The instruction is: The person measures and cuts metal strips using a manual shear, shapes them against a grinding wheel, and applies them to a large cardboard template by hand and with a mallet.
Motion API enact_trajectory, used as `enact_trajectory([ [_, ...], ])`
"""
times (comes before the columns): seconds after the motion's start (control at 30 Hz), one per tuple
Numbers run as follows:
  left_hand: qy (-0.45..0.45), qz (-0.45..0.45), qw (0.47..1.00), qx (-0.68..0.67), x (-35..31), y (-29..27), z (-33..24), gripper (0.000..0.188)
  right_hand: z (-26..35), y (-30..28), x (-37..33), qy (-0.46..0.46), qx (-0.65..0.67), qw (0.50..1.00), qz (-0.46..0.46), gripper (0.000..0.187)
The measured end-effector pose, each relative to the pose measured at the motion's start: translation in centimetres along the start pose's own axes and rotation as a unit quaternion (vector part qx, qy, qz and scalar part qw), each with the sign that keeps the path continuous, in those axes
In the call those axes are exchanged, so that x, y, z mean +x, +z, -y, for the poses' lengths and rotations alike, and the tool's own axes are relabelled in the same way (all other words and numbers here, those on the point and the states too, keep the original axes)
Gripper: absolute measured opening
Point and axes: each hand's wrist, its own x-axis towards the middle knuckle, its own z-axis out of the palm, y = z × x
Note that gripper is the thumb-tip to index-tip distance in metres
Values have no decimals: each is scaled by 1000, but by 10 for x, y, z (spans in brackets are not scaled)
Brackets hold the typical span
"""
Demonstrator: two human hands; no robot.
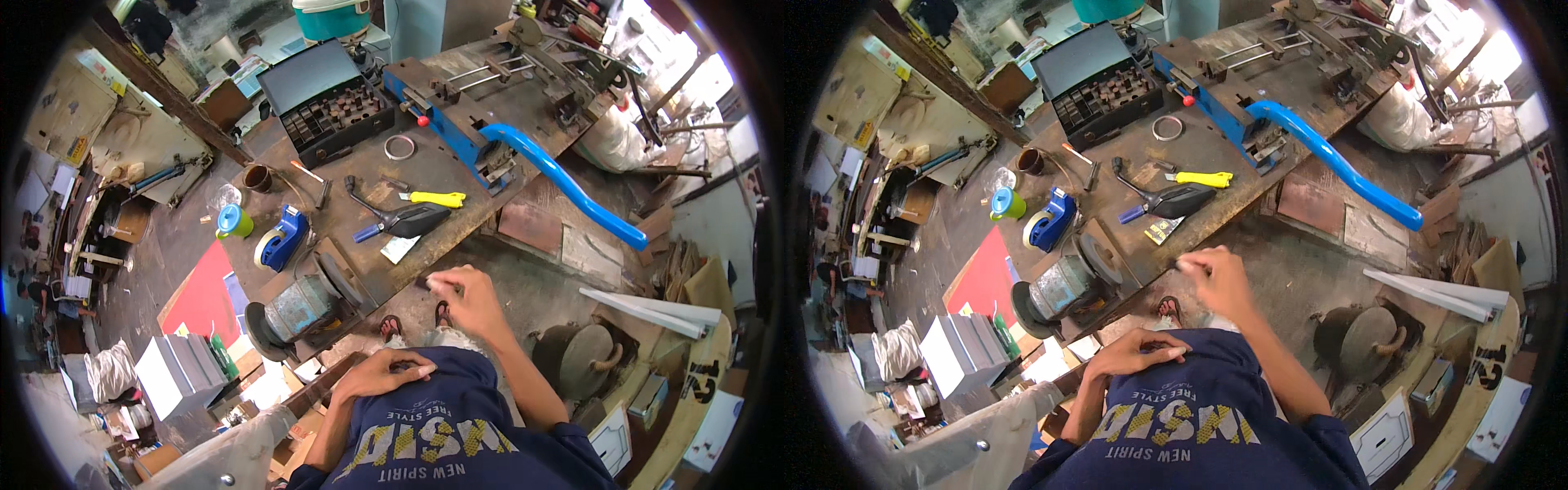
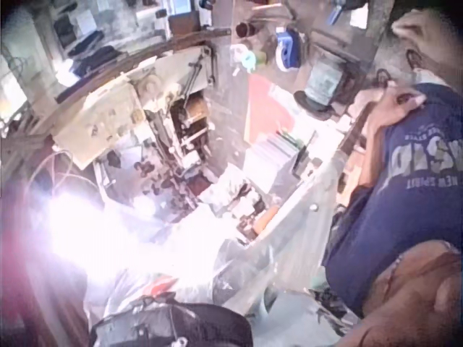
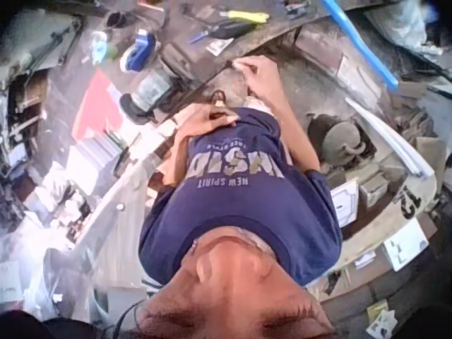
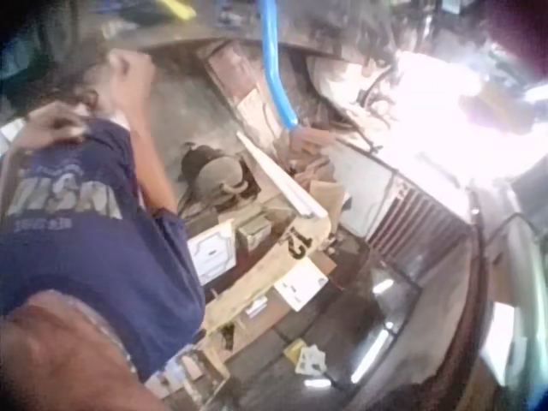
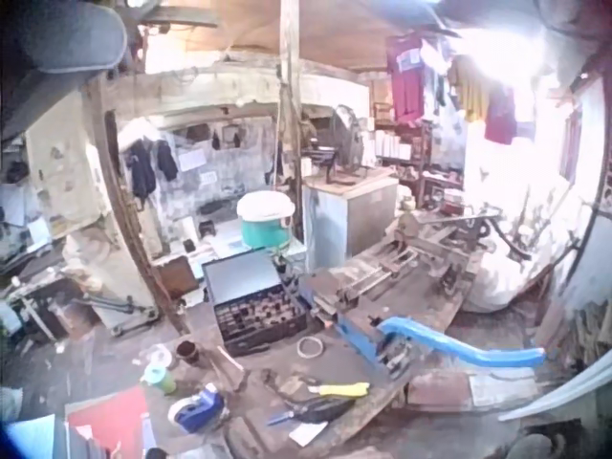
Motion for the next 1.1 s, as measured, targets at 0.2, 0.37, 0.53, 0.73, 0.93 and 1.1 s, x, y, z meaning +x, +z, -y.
enact_trajectory([
  [0.2, 11, -126, 992, -20, 9, 3, -27, 31, -143, 23, 67, -96, -201, 973, 56, 13],
  [0.37, 217, -266, 928, -148, -23, 26, -112, 51, -182, 23, 117, -159, -197, 964, 83, 24],
  [0.53, 610, 1, 780, -142, -79, 33, -147, 43, -62, 52, 158, -205, -136, 969, -1, 34],
  [0.73, 687, 21, 722, -81, -91, 5, -177, 37, 4, 170, 252, -228, -54, 969, 71, 62],
  [0.93, 665, -146, 710, -180, -119, -40, -121, 42, 17, 290, 335, -177, -111, 974, 83, 91],
  [1.1, 520, -376, 725, -248, -135, -43, -36, 89, 12, 361, 368, -134, -193, 969, 76, 113],
])
